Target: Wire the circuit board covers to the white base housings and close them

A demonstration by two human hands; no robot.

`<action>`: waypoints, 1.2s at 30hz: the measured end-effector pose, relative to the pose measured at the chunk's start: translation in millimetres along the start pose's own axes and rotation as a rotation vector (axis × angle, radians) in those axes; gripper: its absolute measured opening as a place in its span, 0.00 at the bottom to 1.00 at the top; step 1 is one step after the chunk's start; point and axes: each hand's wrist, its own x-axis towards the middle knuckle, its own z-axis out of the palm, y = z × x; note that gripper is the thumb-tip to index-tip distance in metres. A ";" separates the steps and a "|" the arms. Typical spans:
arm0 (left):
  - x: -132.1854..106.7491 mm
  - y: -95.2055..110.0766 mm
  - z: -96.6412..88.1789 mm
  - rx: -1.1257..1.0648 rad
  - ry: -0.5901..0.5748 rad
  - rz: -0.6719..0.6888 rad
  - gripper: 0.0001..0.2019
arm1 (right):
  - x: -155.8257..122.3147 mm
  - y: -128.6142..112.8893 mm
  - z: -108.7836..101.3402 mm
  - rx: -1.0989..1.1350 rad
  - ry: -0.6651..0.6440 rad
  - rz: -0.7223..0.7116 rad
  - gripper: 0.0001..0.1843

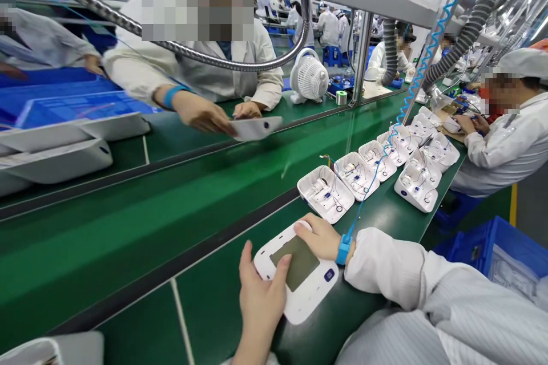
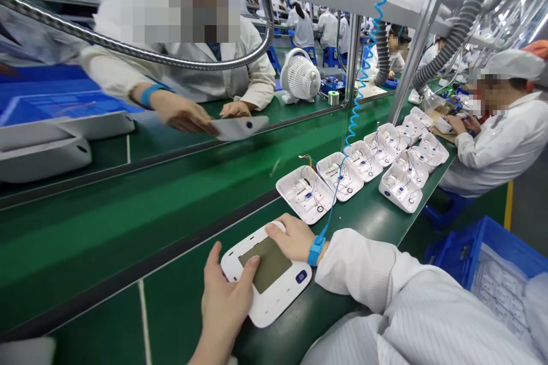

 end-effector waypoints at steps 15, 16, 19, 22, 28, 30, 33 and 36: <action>-34.1 -11.6 -11.6 0.569 -0.086 0.631 0.52 | -50.2 -53.8 -33.7 -0.960 -0.229 -0.291 0.37; -31.2 -10.0 -10.4 0.550 -0.123 0.620 0.51 | -47.4 -53.9 -32.9 -0.978 -0.191 -0.402 0.37; -21.8 -5.8 -8.5 0.513 -0.242 0.576 0.47 | -35.2 -49.8 -28.8 -1.021 -0.213 -0.801 0.34; -20.9 -2.6 -7.3 0.555 -0.270 0.543 0.48 | -23.1 -45.2 -25.1 -1.101 -0.303 -0.940 0.36; -32.3 3.6 -9.7 0.660 -0.174 0.434 0.55 | -13.5 -48.3 -20.8 -1.240 -0.451 -1.178 0.44; -32.8 3.4 -11.4 0.653 -0.199 0.434 0.54 | -11.4 -51.0 -20.2 -1.265 -0.474 -1.208 0.46; -31.2 -2.2 -10.8 0.619 -0.217 0.438 0.51 | -6.0 -55.5 -19.0 -1.273 -0.501 -1.245 0.48; -30.4 -12.3 -6.3 0.588 -0.132 0.504 0.49 | 0.0 -59.3 -17.2 -1.246 -0.554 -1.281 0.51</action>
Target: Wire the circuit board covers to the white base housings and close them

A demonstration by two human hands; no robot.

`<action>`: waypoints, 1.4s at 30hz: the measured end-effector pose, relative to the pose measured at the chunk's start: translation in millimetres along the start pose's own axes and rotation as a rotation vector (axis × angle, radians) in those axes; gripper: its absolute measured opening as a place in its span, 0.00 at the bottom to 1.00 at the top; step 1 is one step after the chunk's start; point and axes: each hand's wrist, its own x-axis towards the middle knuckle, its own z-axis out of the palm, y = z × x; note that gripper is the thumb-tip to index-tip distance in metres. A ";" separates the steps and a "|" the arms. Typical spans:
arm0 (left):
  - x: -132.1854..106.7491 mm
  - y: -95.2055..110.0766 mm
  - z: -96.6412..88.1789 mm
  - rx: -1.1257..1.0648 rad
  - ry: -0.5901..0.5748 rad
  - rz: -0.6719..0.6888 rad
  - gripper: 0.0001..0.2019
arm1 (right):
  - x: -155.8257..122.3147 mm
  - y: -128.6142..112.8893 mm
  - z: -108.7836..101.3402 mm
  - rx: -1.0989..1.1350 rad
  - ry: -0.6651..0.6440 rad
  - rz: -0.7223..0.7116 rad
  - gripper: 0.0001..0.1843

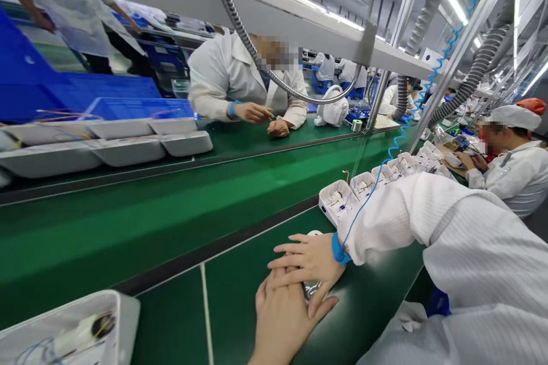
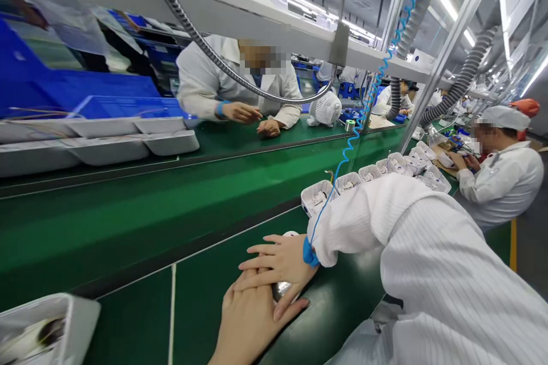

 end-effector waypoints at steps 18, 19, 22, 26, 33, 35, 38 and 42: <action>-5.5 5.6 -3.2 -0.048 0.150 0.054 0.44 | 6.0 3.7 7.2 0.254 0.006 0.031 0.43; -5.2 5.9 -3.0 -0.030 0.105 0.026 0.44 | 7.8 5.0 6.5 0.260 -0.005 0.039 0.43; -1.6 9.0 -7.8 0.018 -0.001 -0.039 0.41 | 14.9 10.4 2.5 0.268 -0.016 0.078 0.39; 2.8 13.2 -16.2 0.048 -0.018 -0.053 0.40 | 27.2 19.1 -4.2 0.357 -0.037 0.155 0.37; -2.7 4.9 -6.7 0.068 0.103 0.043 0.41 | 35.7 17.8 -4.0 0.538 -0.017 0.203 0.41; -3.6 4.2 -5.0 0.064 0.118 0.057 0.42 | 36.2 17.2 -1.6 0.563 -0.002 0.217 0.43; -2.0 6.9 -7.7 0.044 0.089 0.016 0.44 | 36.4 19.3 1.6 0.616 0.004 0.218 0.43; 2.8 8.5 -12.6 -0.013 0.069 0.008 0.44 | 34.1 24.0 0.9 0.712 0.038 0.251 0.41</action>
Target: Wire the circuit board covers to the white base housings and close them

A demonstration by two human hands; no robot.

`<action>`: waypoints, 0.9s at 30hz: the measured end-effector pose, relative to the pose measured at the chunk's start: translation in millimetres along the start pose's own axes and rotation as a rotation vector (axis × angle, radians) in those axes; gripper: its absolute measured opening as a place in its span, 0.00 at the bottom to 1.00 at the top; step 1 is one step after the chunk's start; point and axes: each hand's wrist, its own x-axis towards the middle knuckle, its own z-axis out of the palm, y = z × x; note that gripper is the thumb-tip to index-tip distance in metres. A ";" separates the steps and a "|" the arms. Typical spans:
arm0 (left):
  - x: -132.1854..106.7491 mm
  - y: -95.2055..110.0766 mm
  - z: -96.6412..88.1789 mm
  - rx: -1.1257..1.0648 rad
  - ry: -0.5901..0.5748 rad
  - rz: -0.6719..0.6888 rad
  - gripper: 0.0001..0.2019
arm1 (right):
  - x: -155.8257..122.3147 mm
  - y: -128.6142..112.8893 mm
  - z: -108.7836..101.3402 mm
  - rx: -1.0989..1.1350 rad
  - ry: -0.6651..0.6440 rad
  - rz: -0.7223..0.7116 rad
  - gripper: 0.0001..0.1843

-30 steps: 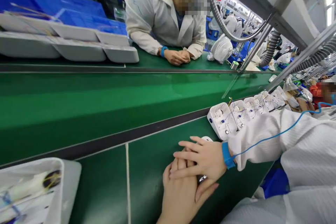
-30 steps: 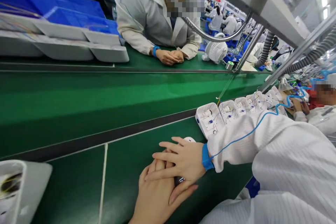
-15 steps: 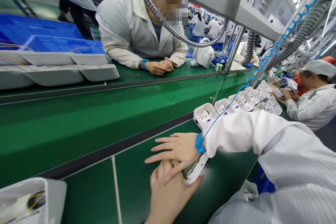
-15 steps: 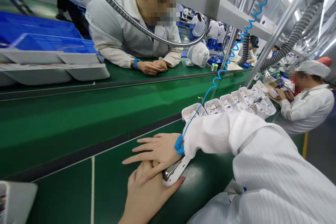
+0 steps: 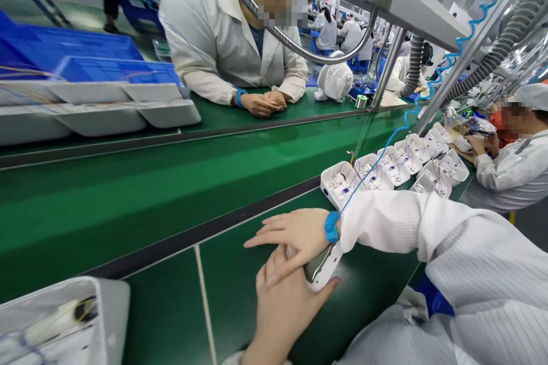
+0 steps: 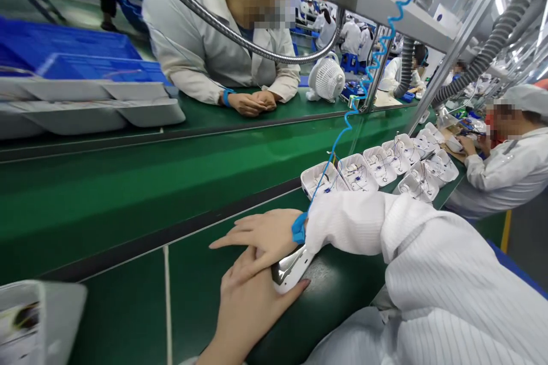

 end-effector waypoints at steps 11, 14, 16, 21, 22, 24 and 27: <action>1.4 -7.3 2.1 -0.123 0.031 0.015 0.44 | -1.9 14.6 6.4 0.139 0.322 0.188 0.32; 4.0 -9.7 -1.2 -0.146 0.011 0.031 0.43 | -0.4 12.7 5.5 0.105 0.293 0.231 0.30; 6.0 -12.1 -3.3 -0.175 0.012 0.047 0.43 | 1.3 11.6 3.7 0.080 0.256 0.278 0.27; 8.9 -14.3 -7.7 -0.253 0.036 0.058 0.39 | 7.2 13.4 2.1 0.041 0.186 0.324 0.25; 9.2 -13.9 -8.3 -0.264 0.038 0.056 0.38 | 8.4 14.5 2.6 0.037 0.176 0.332 0.24; 10.0 -13.2 -9.3 -0.280 0.031 0.050 0.38 | 10.9 17.2 3.9 0.032 0.151 0.347 0.25; 11.7 -15.8 -11.1 -0.307 -0.001 0.032 0.37 | 15.5 21.4 5.2 0.019 0.102 0.371 0.28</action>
